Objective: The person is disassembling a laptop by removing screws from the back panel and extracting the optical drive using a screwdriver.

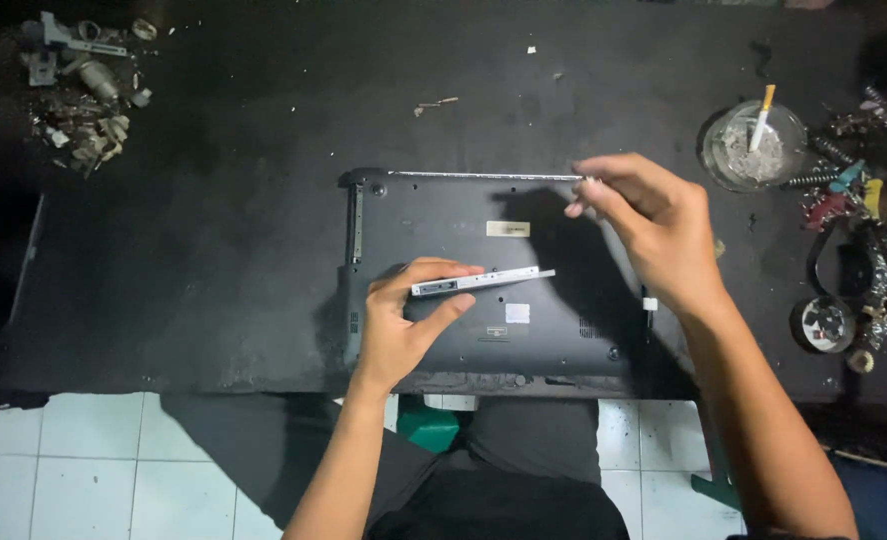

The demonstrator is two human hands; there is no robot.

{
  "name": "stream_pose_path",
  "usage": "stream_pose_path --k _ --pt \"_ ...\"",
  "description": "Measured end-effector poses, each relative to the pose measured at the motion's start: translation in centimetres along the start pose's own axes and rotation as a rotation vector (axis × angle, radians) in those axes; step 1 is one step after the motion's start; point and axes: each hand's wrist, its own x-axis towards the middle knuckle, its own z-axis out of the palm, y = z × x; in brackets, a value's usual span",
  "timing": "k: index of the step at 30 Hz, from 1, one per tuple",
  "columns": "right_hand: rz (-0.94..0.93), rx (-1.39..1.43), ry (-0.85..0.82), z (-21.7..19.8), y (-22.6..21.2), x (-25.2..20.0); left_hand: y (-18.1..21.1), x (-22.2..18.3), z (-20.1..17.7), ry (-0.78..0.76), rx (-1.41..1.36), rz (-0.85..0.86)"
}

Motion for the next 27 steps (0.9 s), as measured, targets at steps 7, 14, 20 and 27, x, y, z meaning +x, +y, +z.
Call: stream_pose_path --k 7,14,20,27 --pt "-0.055 0.254 -0.087 0.0 -3.2 -2.4 1.6 0.3 0.8 0.022 -0.034 0.026" --pt "-0.278 -0.028 -0.017 1.5 -4.8 -4.2 1.6 -0.1 1.9 0.009 -0.061 0.111" --pt "-0.551 -0.211 0.119 4.6 -2.9 -5.3 0.8 -0.9 2.5 0.056 -0.120 0.120" --pt "-0.605 -0.230 0.147 5.7 -2.9 -6.1 0.5 -0.9 2.5 0.052 -0.147 0.115"
